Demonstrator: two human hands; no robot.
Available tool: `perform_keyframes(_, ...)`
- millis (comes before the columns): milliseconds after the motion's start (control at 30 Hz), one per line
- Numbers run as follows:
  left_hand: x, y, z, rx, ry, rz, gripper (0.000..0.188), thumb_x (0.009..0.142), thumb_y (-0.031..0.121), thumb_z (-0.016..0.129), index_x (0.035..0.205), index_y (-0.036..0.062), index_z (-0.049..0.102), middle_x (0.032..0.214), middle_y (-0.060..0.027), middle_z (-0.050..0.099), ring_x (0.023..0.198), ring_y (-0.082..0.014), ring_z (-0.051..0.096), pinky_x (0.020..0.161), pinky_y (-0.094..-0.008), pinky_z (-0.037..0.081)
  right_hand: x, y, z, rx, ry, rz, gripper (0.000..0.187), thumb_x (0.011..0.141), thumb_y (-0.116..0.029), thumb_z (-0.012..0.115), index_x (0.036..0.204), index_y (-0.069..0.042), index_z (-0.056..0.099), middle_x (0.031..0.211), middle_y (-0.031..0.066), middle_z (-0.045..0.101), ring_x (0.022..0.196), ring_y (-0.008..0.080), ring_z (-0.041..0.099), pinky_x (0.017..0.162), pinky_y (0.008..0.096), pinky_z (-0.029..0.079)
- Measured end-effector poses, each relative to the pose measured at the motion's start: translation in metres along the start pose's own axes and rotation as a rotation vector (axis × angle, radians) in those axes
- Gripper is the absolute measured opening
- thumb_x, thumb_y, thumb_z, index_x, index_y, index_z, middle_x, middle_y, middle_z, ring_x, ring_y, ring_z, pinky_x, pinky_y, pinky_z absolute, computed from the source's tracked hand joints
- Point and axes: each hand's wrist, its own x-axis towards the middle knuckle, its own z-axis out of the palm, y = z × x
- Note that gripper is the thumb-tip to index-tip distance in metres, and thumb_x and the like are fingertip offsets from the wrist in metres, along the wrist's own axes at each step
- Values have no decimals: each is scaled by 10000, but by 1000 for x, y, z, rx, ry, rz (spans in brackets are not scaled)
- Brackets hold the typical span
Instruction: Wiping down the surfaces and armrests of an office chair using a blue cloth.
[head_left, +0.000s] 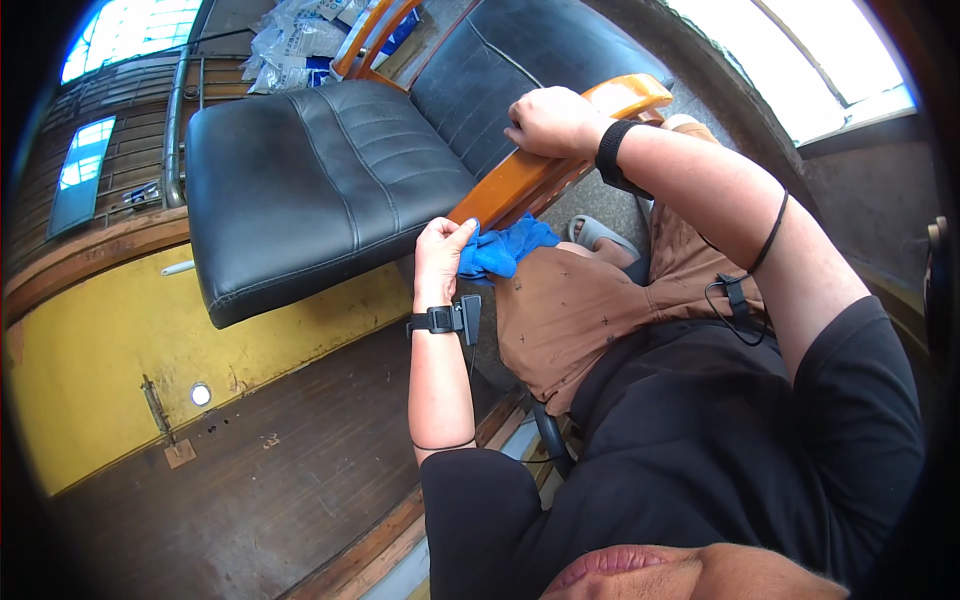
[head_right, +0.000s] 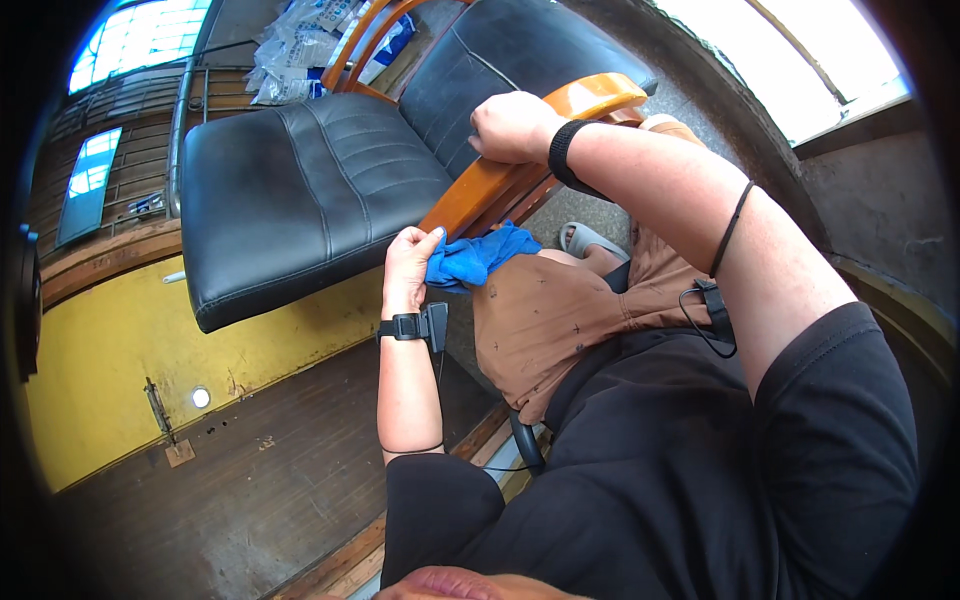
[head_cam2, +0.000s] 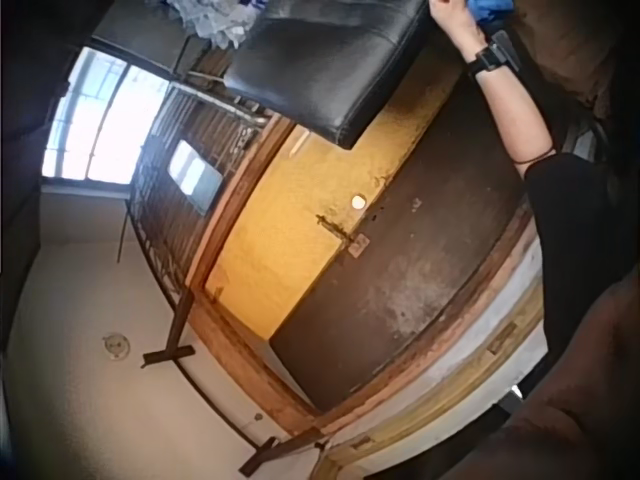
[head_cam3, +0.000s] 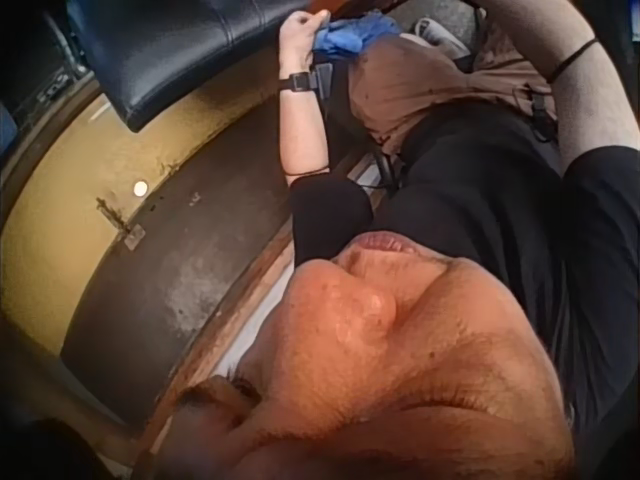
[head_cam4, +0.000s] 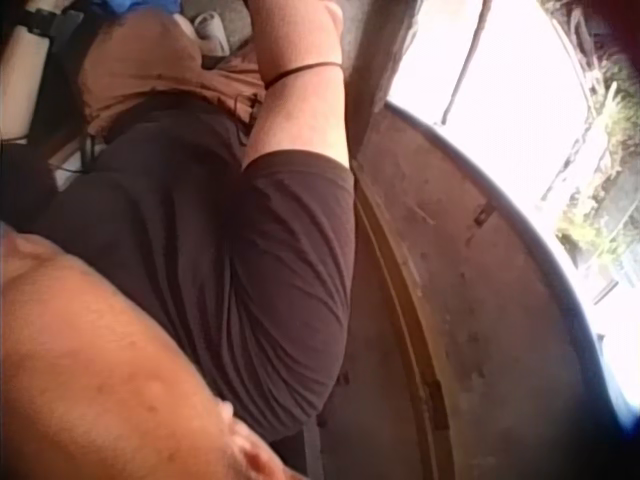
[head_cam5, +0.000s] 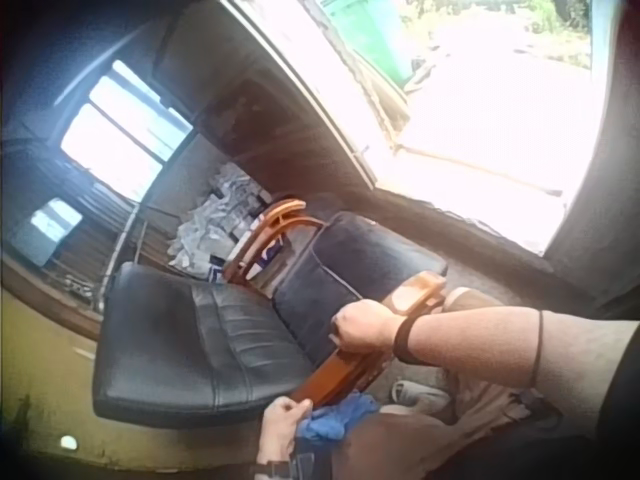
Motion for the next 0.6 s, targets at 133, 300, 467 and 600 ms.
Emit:
perform_keyframes(133, 2, 0, -7, -18, -42, 1, 239, 906, 105, 773, 793, 128, 563, 737, 62, 541, 666, -44, 479, 621, -229, 418, -2, 0, 1, -21, 26, -40, 331, 962, -313, 614, 903, -22, 763, 815, 185, 732, 783, 353, 725, 791, 431, 599)
perform_keyframes(300, 1, -4, -6, -105, -69, -17, 238, 909, 103, 758, 789, 138, 556, 749, 61, 550, 673, -47, 496, 632, -231, 428, -1, 1, 2, -18, 35, -40, 331, 956, -314, 615, 898, -23, 760, 815, 188, 731, 785, 358, 726, 788, 436, 598)
perform_keyframes(467, 3, -9, -7, -201, -51, 0, 226, 909, 96, 756, 795, 124, 562, 755, 61, 528, 687, -46, 462, 637, -234, 407, 1, 3, 5, -24, 48, -52, 332, 949, -314, 615, 885, -19, 754, 809, 188, 728, 794, 362, 726, 791, 440, 596)
perform_keyframes(600, 5, -11, -9, -181, -42, -3, 237, 911, 107, 765, 788, 128, 564, 751, 62, 534, 680, -42, 459, 627, -230, 404, 2, 3, 6, -24, 48, -47, 334, 946, -317, 617, 882, -18, 752, 805, 190, 725, 796, 363, 725, 791, 441, 595)
